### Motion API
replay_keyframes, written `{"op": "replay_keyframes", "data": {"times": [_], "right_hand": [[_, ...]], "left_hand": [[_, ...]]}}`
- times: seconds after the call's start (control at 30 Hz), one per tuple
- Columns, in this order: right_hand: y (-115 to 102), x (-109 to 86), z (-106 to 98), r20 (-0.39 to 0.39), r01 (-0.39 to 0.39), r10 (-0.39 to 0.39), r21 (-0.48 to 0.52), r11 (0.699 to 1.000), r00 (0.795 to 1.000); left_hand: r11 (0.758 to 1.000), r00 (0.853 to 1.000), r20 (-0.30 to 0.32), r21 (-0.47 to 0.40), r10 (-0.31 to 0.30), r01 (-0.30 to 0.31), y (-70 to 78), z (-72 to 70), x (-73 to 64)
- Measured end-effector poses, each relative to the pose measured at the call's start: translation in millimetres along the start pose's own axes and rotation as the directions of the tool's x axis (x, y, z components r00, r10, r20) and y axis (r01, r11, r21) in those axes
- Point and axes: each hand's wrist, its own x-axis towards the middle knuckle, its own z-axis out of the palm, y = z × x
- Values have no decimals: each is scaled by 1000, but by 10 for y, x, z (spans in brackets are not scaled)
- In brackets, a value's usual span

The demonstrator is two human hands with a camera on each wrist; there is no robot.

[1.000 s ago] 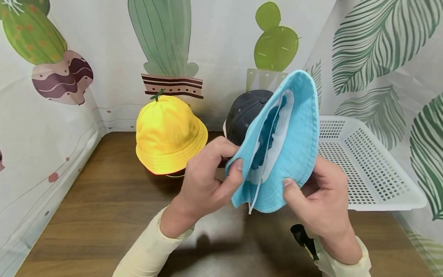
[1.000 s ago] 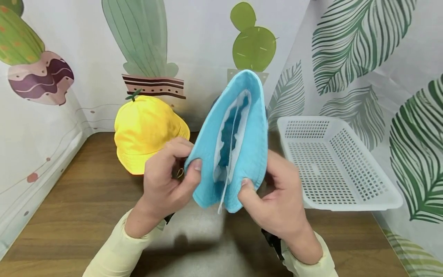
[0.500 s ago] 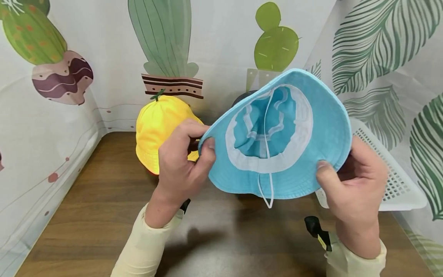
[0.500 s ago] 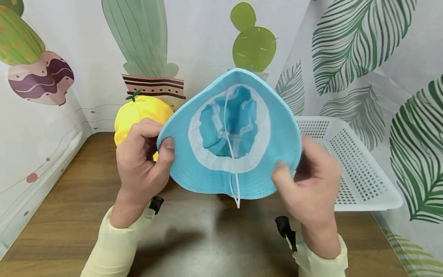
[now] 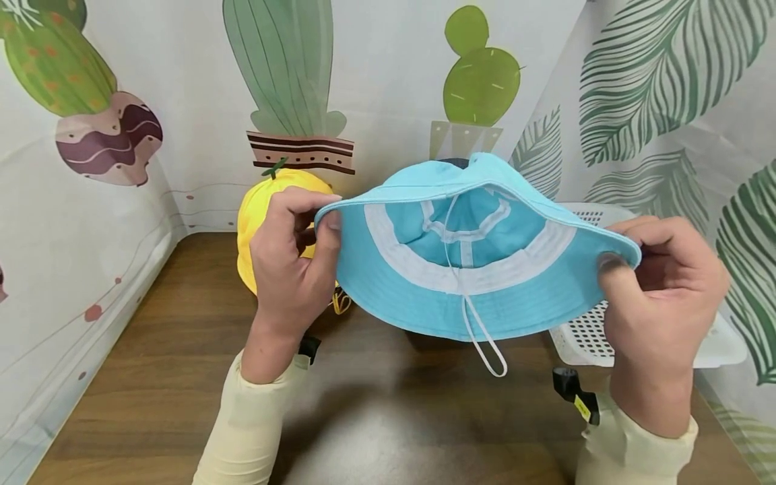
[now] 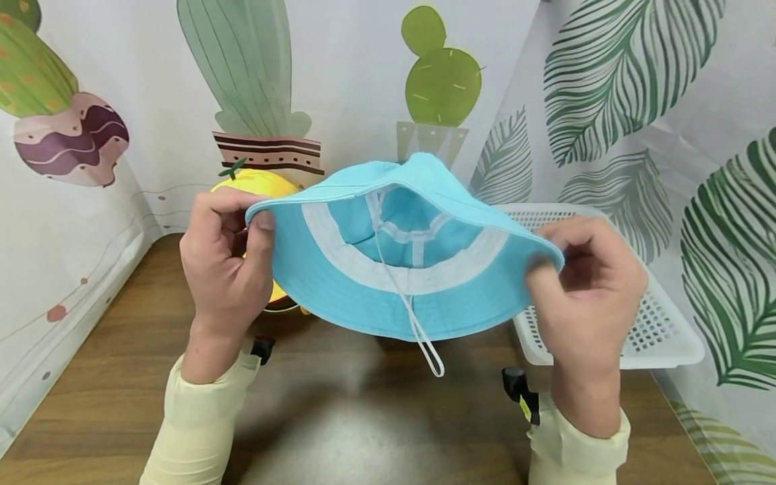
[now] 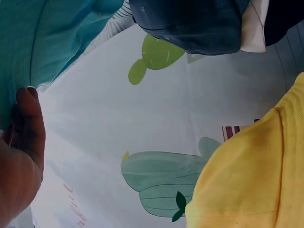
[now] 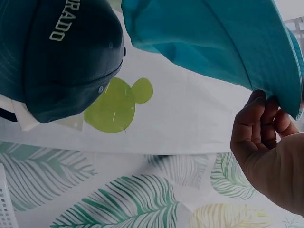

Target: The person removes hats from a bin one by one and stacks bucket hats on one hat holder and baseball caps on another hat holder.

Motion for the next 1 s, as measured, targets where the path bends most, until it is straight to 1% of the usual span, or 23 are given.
{"op": "replay_keyframes", "data": {"times": [0.07,0.13,0.27,0.33,0.4,0.47,0.53,0.57,0.63,0.7,0.73,0.77,0.8,0.83,0.87,0.9,0.97,1.0], "right_hand": [[16,10,-34,7,-9,9,-22,1000,1000],[26,18,-50,12,-23,24,-38,999,1000],[25,24,-38,10,-50,50,-53,997,999],[19,24,-15,1,-61,61,-43,997,998],[9,23,2,-7,-65,65,-33,997,998],[11,22,11,-8,-74,74,7,997,997],[26,22,1,1,-90,90,52,995,996],[36,20,-11,11,-106,105,79,991,994],[64,16,-45,37,-150,147,131,980,989],[93,12,-94,55,-220,214,156,963,975],[103,11,-124,72,-265,257,161,951,964],[110,11,-153,85,-318,308,147,937,948],[119,17,-178,104,-370,359,127,920,928],[128,23,-204,127,-423,410,101,900,903],[138,29,-227,154,-467,454,62,882,878],[150,39,-256,208,-510,490,48,859,846],[176,53,-297,295,-568,549,-26,823,782],[195,62,-313,335,-585,564,-42,810,755]], "left_hand": [[999,999,-8,-8,-45,45,-17,-7,1],[994,995,-11,-32,-102,102,-24,-17,7],[972,976,-12,-95,-217,215,-20,-46,17],[963,969,-6,-117,-246,243,-10,-60,20],[957,965,-2,-132,-262,259,8,-71,21],[955,964,-7,-141,-266,262,37,-78,24],[958,968,-26,-147,-251,245,72,-88,28],[962,970,-45,-149,-239,230,94,-94,28],[971,975,-99,-150,-200,184,141,-104,31],[982,976,-167,-151,-140,115,175,-102,32],[986,972,-208,-149,-107,76,186,-96,30],[989,967,-246,-144,-72,37,191,-87,27],[991,958,-285,-136,-32,-7,189,-75,25],[990,946,-325,-129,11,-56,180,-57,23],[988,931,-360,-115,57,-105,167,-41,20],[984,912,-396,-88,111,-158,146,-23,14],[969,874,-438,-27,209,-246,105,0,-2],[958,855,-451,3,256,-286,81,9,-12]]}}
